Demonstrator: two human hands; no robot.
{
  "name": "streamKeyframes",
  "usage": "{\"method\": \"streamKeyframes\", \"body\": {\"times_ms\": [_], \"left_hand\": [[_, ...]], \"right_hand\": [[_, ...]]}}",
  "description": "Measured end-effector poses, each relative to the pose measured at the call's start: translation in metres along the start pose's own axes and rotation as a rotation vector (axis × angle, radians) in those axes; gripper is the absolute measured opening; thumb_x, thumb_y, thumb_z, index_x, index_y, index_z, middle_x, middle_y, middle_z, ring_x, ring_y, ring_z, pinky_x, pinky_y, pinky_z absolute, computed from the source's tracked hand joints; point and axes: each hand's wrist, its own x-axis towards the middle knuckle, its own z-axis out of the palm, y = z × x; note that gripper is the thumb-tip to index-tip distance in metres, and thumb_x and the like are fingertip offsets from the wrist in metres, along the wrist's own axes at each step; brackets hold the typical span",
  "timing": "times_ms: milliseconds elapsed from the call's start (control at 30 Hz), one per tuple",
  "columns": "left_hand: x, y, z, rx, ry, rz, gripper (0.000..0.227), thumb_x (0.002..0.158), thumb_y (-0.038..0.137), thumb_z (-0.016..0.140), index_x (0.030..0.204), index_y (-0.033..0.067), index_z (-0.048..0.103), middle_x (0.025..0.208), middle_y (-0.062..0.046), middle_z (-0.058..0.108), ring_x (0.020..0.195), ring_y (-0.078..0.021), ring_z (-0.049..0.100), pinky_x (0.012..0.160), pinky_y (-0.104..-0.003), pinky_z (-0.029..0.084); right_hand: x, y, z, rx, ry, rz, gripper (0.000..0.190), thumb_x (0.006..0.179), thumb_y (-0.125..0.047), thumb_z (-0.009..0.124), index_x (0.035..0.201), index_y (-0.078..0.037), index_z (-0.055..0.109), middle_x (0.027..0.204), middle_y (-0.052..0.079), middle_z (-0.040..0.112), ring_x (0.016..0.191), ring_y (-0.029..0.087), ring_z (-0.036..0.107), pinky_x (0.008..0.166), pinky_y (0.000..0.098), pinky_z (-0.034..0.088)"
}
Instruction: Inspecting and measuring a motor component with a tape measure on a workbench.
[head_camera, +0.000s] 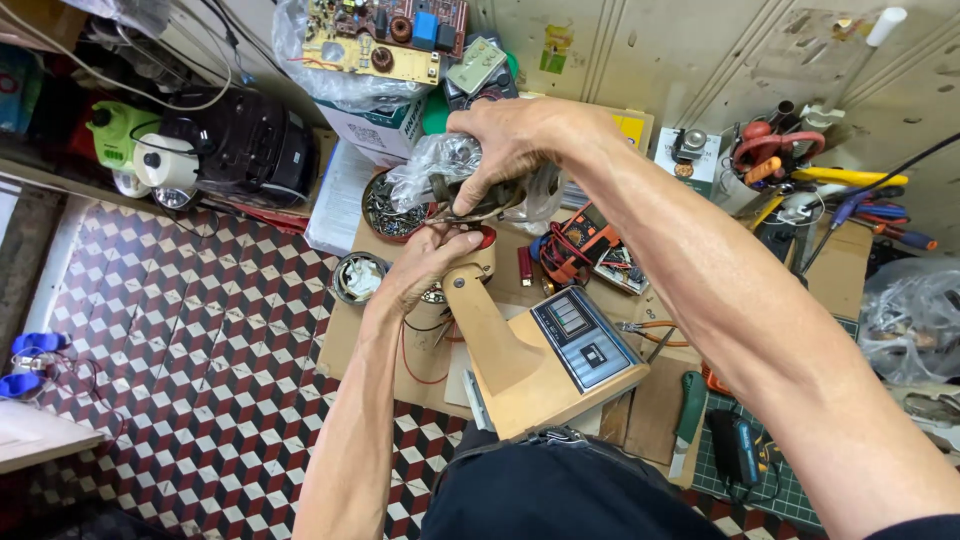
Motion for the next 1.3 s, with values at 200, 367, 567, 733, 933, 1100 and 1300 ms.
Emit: {"method": "streamKeyframes", "body": {"times_ms": [200, 367, 567, 733, 933, 1100, 1300], "left_hand": [[0.010, -0.023, -0.011, 0.061, 0.044, -0.066, 0.067, 0.089, 0.045, 0.072, 0.134, -0.0032, 0.061, 0.114, -0.007, 0.068, 0.098, -0.0114, 0.063, 0.086, -0.027, 0.053], [0.007, -0.012, -0.008, 0.043, 0.005, -0.060, 0.069, 0.085, 0.046, 0.073, 0.132, -0.0039, 0.062, 0.115, -0.008, 0.070, 0.095, -0.0105, 0.065, 0.083, -0.026, 0.054], [0.009, -0.008, -0.009, 0.202, 0.065, -0.035, 0.070, 0.074, 0.045, 0.082, 0.121, -0.0046, 0.066, 0.104, -0.007, 0.074, 0.088, -0.0108, 0.069, 0.078, -0.027, 0.056], [0.005, 0.004, -0.009, 0.226, 0.021, -0.111, 0.063, 0.073, 0.045, 0.081, 0.115, -0.0010, 0.073, 0.095, -0.004, 0.076, 0.079, -0.0104, 0.068, 0.074, -0.025, 0.055], [0.007, -0.002, -0.010, 0.155, -0.039, -0.072, 0.061, 0.076, 0.044, 0.080, 0.116, -0.0014, 0.074, 0.096, -0.003, 0.074, 0.080, -0.0086, 0.065, 0.072, -0.025, 0.053], [0.004, -0.001, -0.006, 0.158, 0.034, -0.071, 0.062, 0.074, 0.041, 0.082, 0.115, -0.0039, 0.070, 0.096, -0.006, 0.075, 0.080, -0.0104, 0.068, 0.071, -0.026, 0.056], [0.007, -0.001, -0.001, 0.273, 0.122, -0.066, 0.061, 0.074, 0.039, 0.084, 0.116, -0.0016, 0.066, 0.095, -0.005, 0.074, 0.079, -0.0104, 0.069, 0.069, -0.027, 0.056]], "right_hand": [[0.009, 0.004, 0.007, -0.030, 0.005, 0.014, 0.112, 0.049, -0.063, 0.089, 0.140, -0.008, 0.055, 0.119, 0.017, 0.070, 0.111, 0.033, 0.068, 0.090, 0.0451, 0.056], [-0.001, -0.003, 0.003, -0.025, 0.026, 0.053, 0.112, 0.049, -0.061, 0.089, 0.142, -0.011, 0.054, 0.123, 0.017, 0.068, 0.111, 0.034, 0.067, 0.090, 0.0460, 0.056], [0.002, -0.005, 0.006, -0.081, 0.042, 0.063, 0.110, 0.050, -0.064, 0.088, 0.141, -0.010, 0.055, 0.125, 0.017, 0.068, 0.115, 0.035, 0.065, 0.092, 0.0479, 0.054], [0.003, -0.004, 0.008, -0.087, 0.077, 0.057, 0.113, 0.049, -0.064, 0.089, 0.140, -0.008, 0.055, 0.125, 0.018, 0.067, 0.115, 0.035, 0.065, 0.093, 0.0475, 0.053], [-0.001, -0.006, 0.006, -0.099, 0.069, 0.081, 0.109, 0.051, -0.063, 0.088, 0.138, -0.006, 0.057, 0.125, 0.018, 0.068, 0.115, 0.035, 0.066, 0.093, 0.0474, 0.054], [0.000, -0.005, 0.008, -0.051, 0.064, 0.087, 0.113, 0.049, -0.062, 0.089, 0.141, -0.007, 0.054, 0.123, 0.019, 0.070, 0.112, 0.035, 0.068, 0.092, 0.0458, 0.055], [-0.001, -0.005, 0.009, -0.070, 0.093, 0.066, 0.107, 0.050, -0.061, 0.090, 0.136, -0.006, 0.058, 0.119, 0.019, 0.070, 0.111, 0.035, 0.068, 0.092, 0.0458, 0.054]]}}
